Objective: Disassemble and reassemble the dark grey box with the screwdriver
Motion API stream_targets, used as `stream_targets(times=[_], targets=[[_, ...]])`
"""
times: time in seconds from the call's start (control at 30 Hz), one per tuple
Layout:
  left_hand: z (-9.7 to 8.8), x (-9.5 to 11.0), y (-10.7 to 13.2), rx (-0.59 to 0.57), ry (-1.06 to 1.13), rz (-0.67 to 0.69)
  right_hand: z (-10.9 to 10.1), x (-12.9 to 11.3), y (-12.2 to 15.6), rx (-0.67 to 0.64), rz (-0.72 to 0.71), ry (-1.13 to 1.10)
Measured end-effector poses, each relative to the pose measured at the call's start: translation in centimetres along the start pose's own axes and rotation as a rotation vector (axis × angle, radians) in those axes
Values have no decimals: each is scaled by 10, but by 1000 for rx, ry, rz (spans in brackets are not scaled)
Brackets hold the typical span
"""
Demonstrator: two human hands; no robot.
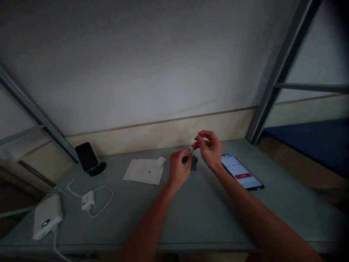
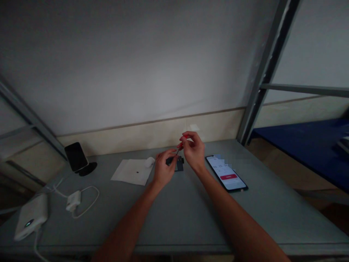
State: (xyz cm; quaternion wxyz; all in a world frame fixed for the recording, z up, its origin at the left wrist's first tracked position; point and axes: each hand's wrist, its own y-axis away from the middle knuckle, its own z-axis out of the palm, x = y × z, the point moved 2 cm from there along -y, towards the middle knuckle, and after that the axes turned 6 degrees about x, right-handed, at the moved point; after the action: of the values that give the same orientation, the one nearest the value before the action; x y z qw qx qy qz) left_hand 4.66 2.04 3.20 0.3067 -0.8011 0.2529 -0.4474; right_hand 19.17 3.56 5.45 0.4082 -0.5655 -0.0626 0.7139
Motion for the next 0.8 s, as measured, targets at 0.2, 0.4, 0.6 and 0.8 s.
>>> stream_targets(times=[0.2, 0.4, 0.6, 0.8], targets=[[0, -1, 1, -15, 37, -34, 0, 1, 0, -5, 11, 7], [-2, 3, 1, 4, -3, -12, 1, -2, 0, -3, 10, 11], [-1, 6, 2, -18, -35, 11, 1, -2, 2, -18, 8, 32], [0, 6, 2, -26, -36, 21, 2, -3, 4, 16, 0, 23]])
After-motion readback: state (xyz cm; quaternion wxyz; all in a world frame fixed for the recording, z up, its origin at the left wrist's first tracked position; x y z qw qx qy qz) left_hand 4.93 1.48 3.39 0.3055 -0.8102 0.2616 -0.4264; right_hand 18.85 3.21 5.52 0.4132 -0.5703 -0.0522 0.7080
